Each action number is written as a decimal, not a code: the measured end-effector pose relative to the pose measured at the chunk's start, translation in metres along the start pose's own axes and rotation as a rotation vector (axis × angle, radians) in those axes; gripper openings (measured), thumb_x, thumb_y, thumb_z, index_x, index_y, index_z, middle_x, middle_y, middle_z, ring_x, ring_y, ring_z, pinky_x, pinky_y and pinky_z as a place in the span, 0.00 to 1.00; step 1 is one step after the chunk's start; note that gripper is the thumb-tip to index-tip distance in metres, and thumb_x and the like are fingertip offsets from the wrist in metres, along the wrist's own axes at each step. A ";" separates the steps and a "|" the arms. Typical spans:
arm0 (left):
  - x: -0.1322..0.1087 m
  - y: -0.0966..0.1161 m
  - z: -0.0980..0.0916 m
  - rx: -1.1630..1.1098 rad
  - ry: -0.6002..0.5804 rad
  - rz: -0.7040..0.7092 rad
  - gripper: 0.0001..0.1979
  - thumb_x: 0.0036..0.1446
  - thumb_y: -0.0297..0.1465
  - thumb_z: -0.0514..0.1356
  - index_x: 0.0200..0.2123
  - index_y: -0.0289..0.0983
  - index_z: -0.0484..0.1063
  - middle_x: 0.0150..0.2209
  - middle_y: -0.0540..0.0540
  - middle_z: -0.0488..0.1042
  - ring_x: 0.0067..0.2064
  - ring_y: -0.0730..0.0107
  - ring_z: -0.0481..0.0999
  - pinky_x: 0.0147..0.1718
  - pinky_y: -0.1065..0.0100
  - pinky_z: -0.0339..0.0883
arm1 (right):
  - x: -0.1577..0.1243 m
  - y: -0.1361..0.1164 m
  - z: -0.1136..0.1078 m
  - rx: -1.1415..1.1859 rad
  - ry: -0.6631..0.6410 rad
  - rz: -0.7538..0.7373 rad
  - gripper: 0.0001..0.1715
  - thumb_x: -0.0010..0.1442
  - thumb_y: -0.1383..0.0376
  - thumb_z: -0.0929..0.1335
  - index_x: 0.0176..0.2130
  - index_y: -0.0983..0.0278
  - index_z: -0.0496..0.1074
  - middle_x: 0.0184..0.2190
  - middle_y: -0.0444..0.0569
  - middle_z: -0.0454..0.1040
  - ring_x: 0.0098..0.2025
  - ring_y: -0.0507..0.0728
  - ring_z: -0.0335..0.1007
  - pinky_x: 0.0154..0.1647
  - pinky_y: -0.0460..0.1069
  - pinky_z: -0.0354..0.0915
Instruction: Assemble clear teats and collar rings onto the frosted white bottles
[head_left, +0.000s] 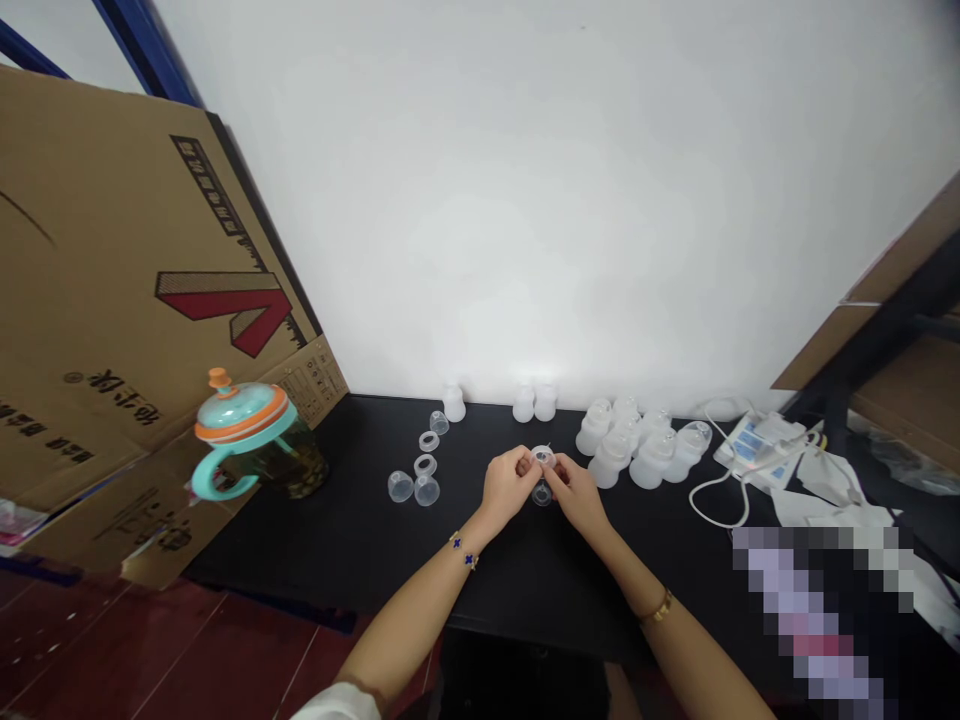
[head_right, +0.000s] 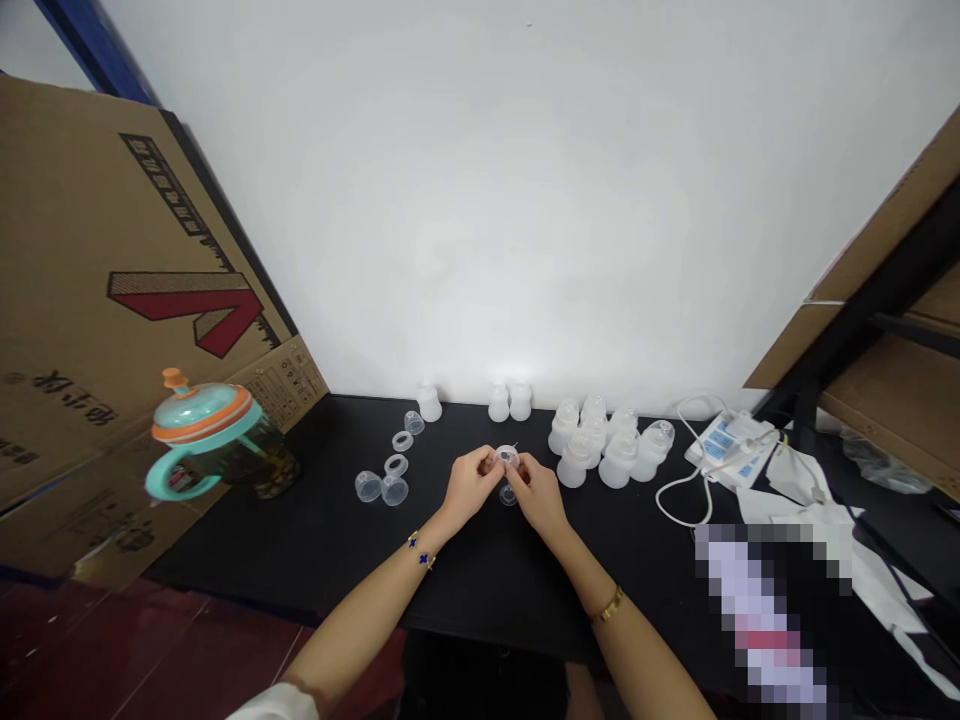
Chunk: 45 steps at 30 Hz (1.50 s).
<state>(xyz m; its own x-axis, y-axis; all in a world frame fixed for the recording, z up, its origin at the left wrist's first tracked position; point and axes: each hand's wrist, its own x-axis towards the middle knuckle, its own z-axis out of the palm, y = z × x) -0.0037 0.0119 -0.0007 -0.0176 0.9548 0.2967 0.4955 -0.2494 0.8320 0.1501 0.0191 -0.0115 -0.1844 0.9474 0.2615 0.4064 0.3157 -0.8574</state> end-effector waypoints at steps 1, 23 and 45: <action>0.000 0.000 0.000 0.002 0.001 -0.002 0.13 0.59 0.37 0.57 0.24 0.38 0.66 0.21 0.55 0.65 0.25 0.74 0.63 0.26 0.71 0.53 | 0.000 0.000 0.000 -0.002 -0.002 0.000 0.22 0.65 0.46 0.63 0.33 0.60 0.70 0.21 0.42 0.68 0.23 0.55 0.65 0.24 0.47 0.59; 0.000 -0.002 0.000 0.027 0.005 0.032 0.12 0.59 0.34 0.56 0.24 0.38 0.64 0.22 0.55 0.65 0.26 0.74 0.63 0.28 0.72 0.53 | 0.000 0.000 0.000 -0.008 0.004 0.000 0.19 0.64 0.50 0.64 0.32 0.60 0.71 0.20 0.41 0.67 0.23 0.55 0.64 0.25 0.47 0.57; -0.001 0.006 -0.002 0.144 0.063 0.055 0.09 0.57 0.31 0.58 0.25 0.38 0.66 0.23 0.56 0.65 0.26 0.75 0.65 0.28 0.72 0.54 | 0.003 0.002 -0.003 0.018 -0.038 -0.029 0.21 0.66 0.49 0.63 0.40 0.62 0.75 0.27 0.45 0.74 0.26 0.56 0.69 0.26 0.47 0.63</action>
<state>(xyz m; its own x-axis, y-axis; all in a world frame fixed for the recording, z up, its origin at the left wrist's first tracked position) -0.0028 0.0091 0.0054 -0.0397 0.9271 0.3726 0.6164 -0.2707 0.7394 0.1532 0.0226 -0.0115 -0.2301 0.9352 0.2691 0.3848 0.3415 -0.8575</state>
